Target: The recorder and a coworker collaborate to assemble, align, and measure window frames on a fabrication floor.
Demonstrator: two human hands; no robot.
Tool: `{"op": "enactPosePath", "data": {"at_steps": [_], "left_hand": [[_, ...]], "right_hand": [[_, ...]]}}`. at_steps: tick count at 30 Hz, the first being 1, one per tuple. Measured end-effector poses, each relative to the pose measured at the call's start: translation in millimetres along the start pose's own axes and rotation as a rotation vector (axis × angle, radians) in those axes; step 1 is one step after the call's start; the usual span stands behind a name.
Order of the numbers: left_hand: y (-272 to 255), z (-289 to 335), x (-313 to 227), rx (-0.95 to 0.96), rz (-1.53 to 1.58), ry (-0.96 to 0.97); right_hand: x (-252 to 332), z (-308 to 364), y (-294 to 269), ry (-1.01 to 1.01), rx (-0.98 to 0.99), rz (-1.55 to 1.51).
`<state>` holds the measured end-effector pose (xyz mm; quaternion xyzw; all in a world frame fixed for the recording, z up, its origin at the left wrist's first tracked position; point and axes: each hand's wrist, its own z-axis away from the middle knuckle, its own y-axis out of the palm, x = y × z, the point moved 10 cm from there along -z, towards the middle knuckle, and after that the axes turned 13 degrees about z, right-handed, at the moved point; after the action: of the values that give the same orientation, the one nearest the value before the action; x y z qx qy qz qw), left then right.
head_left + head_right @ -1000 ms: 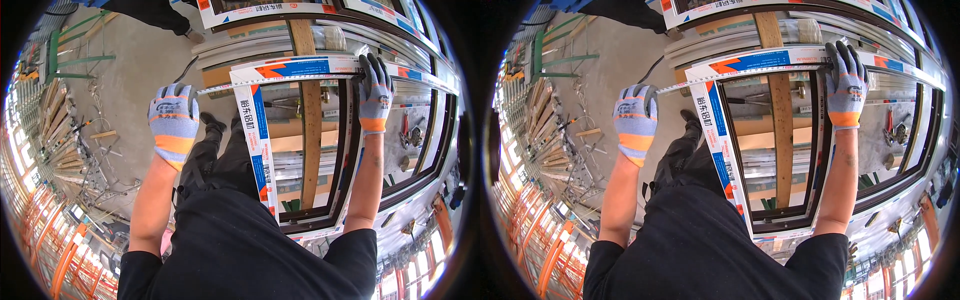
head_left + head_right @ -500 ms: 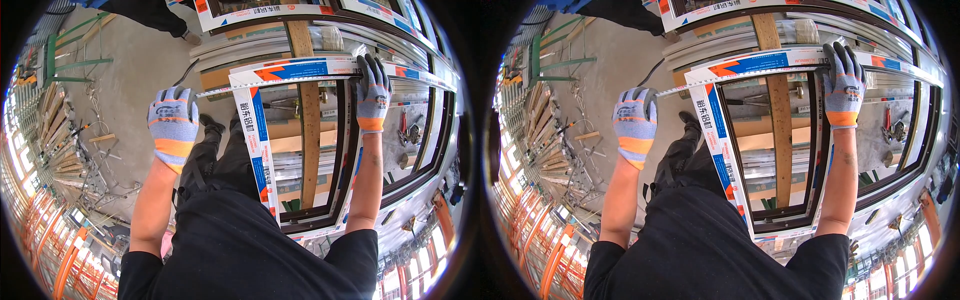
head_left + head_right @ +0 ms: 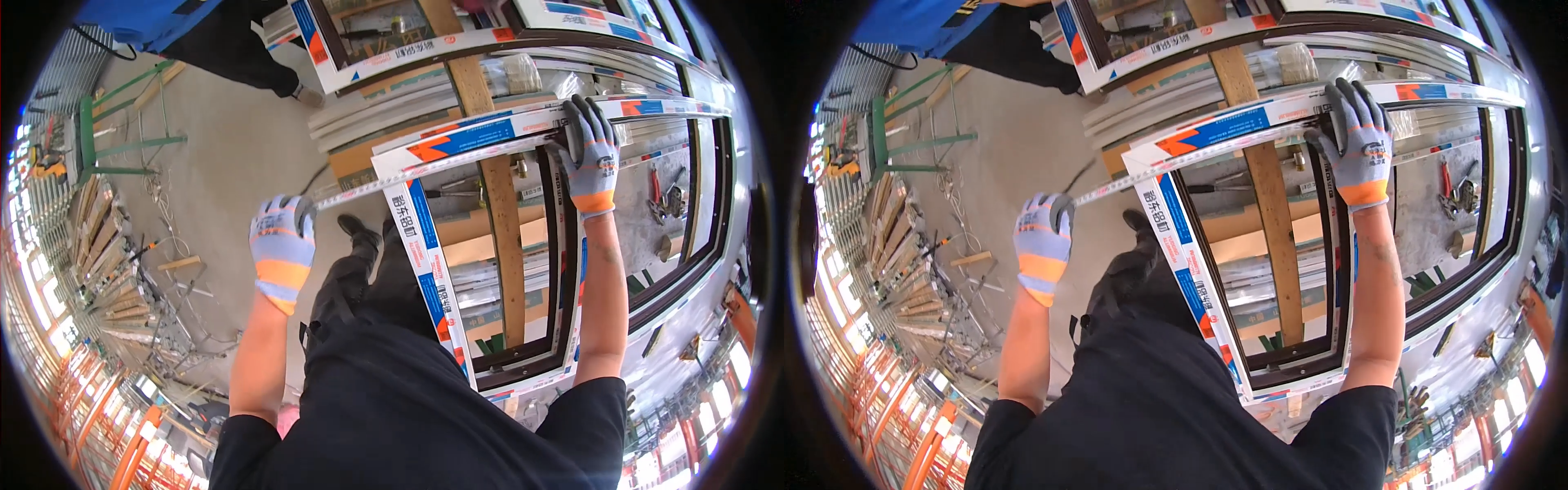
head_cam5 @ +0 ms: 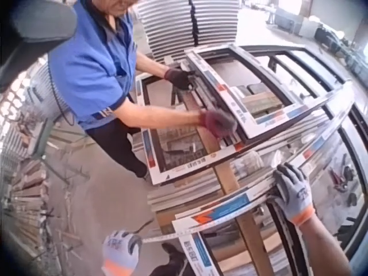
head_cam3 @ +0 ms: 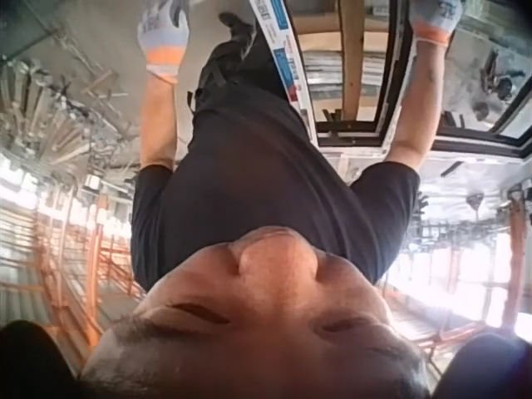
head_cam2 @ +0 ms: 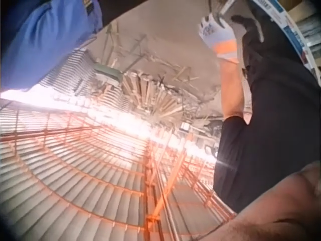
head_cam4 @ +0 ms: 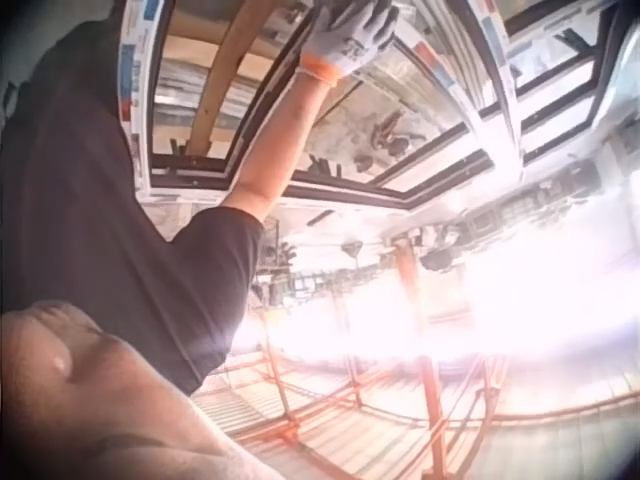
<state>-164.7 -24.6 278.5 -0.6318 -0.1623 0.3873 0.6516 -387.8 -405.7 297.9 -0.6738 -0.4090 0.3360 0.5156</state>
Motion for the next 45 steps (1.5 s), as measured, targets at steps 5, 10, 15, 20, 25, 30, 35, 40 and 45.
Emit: {"op": "enactPosePath", "data": {"at_steps": [5,10,15,20,25,30,35,40,45], "left_hand": [[-0.4,41.7,61.5,0.021,0.306,-0.14],[13.9,66.5,75.9,0.164,0.46,-0.073],[18.8,68.3,84.9,0.184,0.75,-0.054],[10.1,34.4,55.6,0.41,0.934,0.052],[29.9,10.9,68.0,0.569,0.972,0.146],[54.0,-19.3,63.2,0.7,1.016,0.313],[40.1,-0.1,24.5,0.92,1.118,0.367],[50.8,27.8,20.2,1.17,0.987,0.399],[71.4,53.0,5.5,1.244,1.053,0.544]], "right_hand": [[-6.7,4.2,1.4,0.062,0.034,-0.033],[-13.8,10.8,-3.6,0.139,-0.011,0.041],[-6.4,3.3,-4.2,0.184,-0.002,0.171],[-1.6,13.3,1.4,0.369,0.01,0.211],[138.5,21.5,-54.7,0.639,-0.129,0.165],[337.2,78.2,-43.4,0.782,0.075,-0.378],[446.6,93.9,-17.9,1.192,-0.12,-0.966],[467.1,115.3,-33.8,1.299,-0.086,-0.794],[483.0,156.0,-38.0,1.535,0.0,-0.623]]}}
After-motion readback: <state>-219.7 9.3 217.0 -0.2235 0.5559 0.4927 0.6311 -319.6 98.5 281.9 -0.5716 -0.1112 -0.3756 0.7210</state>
